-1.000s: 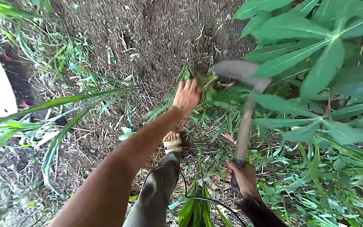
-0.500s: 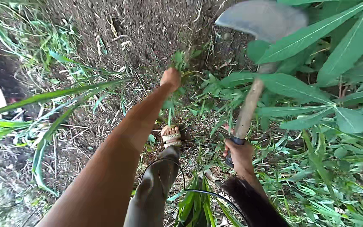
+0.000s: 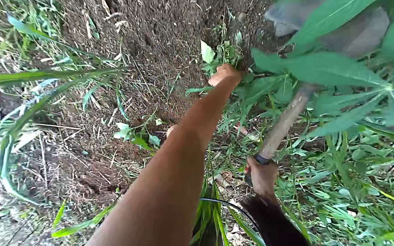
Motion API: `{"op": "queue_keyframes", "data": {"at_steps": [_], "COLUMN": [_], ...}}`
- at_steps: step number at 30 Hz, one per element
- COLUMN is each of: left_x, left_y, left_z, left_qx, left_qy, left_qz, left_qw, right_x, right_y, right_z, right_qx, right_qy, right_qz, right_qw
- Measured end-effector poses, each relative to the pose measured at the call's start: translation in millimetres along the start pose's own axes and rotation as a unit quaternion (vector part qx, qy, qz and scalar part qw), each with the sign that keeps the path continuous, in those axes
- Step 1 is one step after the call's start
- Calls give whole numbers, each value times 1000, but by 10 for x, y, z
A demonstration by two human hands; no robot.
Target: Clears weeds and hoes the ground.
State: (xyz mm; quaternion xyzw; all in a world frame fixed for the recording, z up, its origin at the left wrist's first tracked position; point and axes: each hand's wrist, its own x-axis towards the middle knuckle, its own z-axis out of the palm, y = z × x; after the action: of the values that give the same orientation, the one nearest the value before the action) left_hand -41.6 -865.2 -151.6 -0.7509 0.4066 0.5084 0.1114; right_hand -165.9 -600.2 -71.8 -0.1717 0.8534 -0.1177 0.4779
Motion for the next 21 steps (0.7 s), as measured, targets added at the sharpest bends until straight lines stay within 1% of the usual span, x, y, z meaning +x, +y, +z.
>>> {"op": "queue_keyframes", "data": {"at_steps": [3, 4, 7, 9, 10, 11, 12, 14, 15, 17, 19, 21], "left_x": [29, 55, 195, 225, 230, 229, 230, 194, 143, -18, -216, -385], "left_y": [-54, -111, -277, -289, -304, -324, -356, -394, -411, -506, -747, -1052], "left_z": [26, -17, -80, 24, 98, 169, 242, 274, 257, 233, 252, 294], "left_qx": [39, 47, 51, -2, -35, -60, -84, -97, -105, -96, -85, -79], "left_qy": [-8, -16, -18, -5, 3, 11, 23, 33, 33, 18, -1, 0], "left_qz": [30, 44, 68, 55, 47, 44, 48, 63, 56, 45, 47, 46], "left_qw": [999, 998, 996, 998, 998, 997, 995, 993, 992, 994, 995, 996], "right_x": [46, 2, -146, -86, -8, 81, 151, 184, 148, 56, -39, -42], "right_y": [296, 354, 253, 84, 31, 41, 114, 315, 415, 512, 455, 306], "right_z": [2, -37, -109, -73, -28, 23, 65, 71, 35, -111, -262, -289], "right_qx": [-50, -41, 61, 161, 192, 197, 173, 69, 34, 0, 14, 86], "right_qy": [-51, -55, -36, -34, -41, -54, -73, -125, -131, -118, -99, -88], "right_qz": [53, 64, 64, 38, 27, 23, 33, 93, 120, 139, 114, 77], "right_qw": [996, 996, 995, 986, 980, 979, 982, 985, 983, 983, 988, 989]}}
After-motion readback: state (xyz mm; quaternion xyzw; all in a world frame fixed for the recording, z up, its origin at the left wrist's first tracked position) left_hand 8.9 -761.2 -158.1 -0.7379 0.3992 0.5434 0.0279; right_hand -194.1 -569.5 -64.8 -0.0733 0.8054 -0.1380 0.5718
